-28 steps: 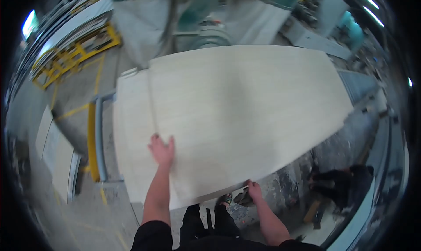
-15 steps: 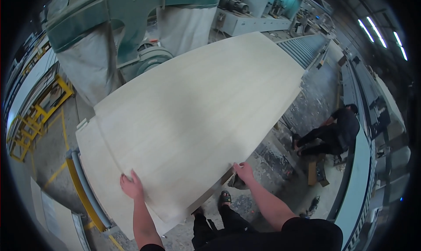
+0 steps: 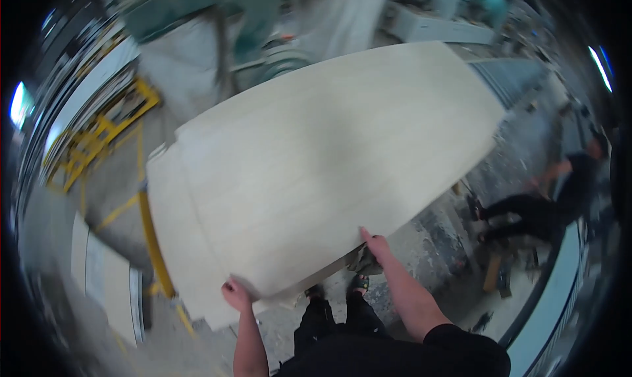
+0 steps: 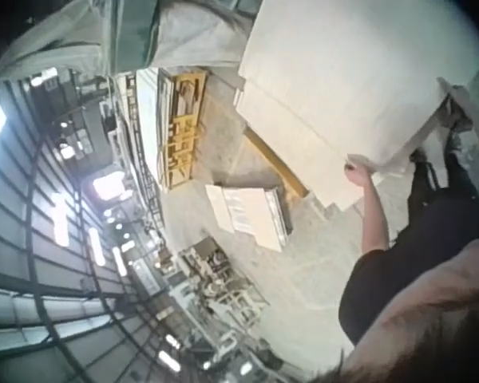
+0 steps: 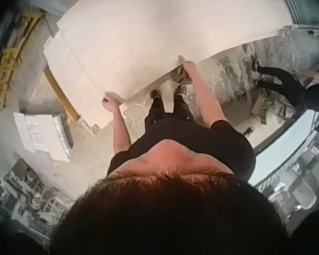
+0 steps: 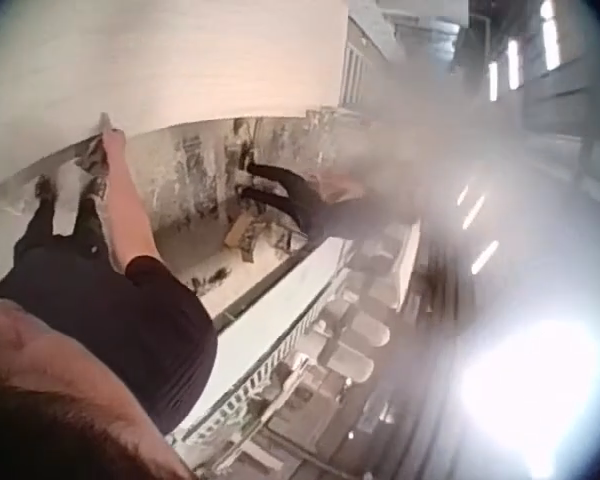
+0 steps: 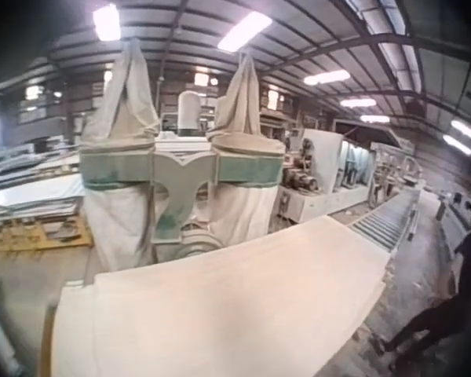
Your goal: Preparing and cleaning large wooden panels by wiping them down and inspecting them on a production line.
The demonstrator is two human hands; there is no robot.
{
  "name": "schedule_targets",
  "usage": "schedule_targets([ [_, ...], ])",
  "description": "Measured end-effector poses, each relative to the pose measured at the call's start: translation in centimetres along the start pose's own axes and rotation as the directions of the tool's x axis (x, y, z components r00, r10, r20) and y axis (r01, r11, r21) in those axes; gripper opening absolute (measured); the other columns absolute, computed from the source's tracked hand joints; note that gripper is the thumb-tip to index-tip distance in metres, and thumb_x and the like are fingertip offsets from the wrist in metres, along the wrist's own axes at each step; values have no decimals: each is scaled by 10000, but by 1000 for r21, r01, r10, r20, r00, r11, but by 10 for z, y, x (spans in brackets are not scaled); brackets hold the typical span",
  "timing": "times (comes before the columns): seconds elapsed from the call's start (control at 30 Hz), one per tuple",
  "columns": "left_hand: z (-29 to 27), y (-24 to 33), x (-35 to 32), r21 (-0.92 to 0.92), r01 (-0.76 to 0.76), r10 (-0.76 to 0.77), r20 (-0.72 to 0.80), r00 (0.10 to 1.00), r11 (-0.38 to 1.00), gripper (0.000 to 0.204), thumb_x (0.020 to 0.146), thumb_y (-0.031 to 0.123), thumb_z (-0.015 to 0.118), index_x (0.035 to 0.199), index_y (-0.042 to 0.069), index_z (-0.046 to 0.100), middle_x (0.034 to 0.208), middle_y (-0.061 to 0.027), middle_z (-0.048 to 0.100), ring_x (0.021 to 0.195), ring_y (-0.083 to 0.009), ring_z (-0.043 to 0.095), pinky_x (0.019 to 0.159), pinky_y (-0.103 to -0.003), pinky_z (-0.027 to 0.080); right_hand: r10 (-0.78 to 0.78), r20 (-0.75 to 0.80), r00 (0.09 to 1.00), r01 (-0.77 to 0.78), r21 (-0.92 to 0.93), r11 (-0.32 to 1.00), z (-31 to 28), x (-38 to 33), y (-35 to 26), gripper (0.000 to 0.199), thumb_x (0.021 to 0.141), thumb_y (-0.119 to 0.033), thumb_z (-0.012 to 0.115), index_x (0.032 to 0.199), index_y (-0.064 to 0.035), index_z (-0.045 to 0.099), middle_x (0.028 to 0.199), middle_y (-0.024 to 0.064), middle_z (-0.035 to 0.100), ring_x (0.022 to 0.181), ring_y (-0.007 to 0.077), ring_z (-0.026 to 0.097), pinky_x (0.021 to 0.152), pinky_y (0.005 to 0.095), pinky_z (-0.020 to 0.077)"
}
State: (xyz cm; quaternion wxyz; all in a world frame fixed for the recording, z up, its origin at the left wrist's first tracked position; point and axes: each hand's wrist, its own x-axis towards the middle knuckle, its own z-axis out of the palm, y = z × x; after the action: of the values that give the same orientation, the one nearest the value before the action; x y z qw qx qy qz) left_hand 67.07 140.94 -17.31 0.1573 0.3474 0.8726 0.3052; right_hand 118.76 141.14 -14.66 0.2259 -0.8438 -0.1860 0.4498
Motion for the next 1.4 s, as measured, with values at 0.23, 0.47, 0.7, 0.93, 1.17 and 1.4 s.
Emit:
schedule_targets([
  [0.23,-14,-18,-6,143,-23,49,-180,982,989,605,988,526,705,1058,-74,725,1001,-310,705,1008,-501,667,933,-575,527,-29,185,982,26,20,999,24,-2,-3,954,923,-728,724,1284,154,698,1296,274,735,1210,340,705,1041,463,539],
  [0.47,-11,25,-27,218,209,-180,-146,973,953,726,986,605,680,1275,-61,685,1221,-292,675,1182,-486,624,1036,-567,503,-70,192,979,56,77,995,20,25,20,976,908,-706,775,1358,150,641,1291,227,725,1122,298,720,973,447,579],
  [0.7,-7,8,-36,193,90,-52,-196,979,977,597,999,482,725,1258,-54,683,1169,-289,667,1126,-480,627,990,-568,499,-49,318,947,11,120,993,8,26,12,933,900,-647,822,1382,130,633,1306,210,721,1120,299,721,975,440,586],
  [0.93,-3,-4,-47,176,-8,40,-176,984,984,562,1002,466,725,1243,-39,683,1144,-274,671,1111,-478,630,984,-565,500,-45,457,888,10,79,997,16,21,9,895,866,-596,881,1382,98,651,1276,195,740,1110,282,725,948,426,595],
  [1.17,-2,-8,-67,277,104,-87,-74,993,955,690,999,673,616,1229,27,686,1192,-272,692,1131,-479,650,962,-605,515,-225,287,931,217,58,974,2,11,19,788,897,-575,854,1305,87,719,1248,188,767,1063,260,741,946,404,577],
  [1.4,-31,-34,-12,97,140,-144,36,989,985,581,998,597,656,1000,22,741,1094,-234,716,1094,-458,656,945,-560,525,-285,363,887,385,-240,891,-1,-14,2,559,956,-518,807,1077,28,799,892,96,769,822,166,675,762,370,543],
])
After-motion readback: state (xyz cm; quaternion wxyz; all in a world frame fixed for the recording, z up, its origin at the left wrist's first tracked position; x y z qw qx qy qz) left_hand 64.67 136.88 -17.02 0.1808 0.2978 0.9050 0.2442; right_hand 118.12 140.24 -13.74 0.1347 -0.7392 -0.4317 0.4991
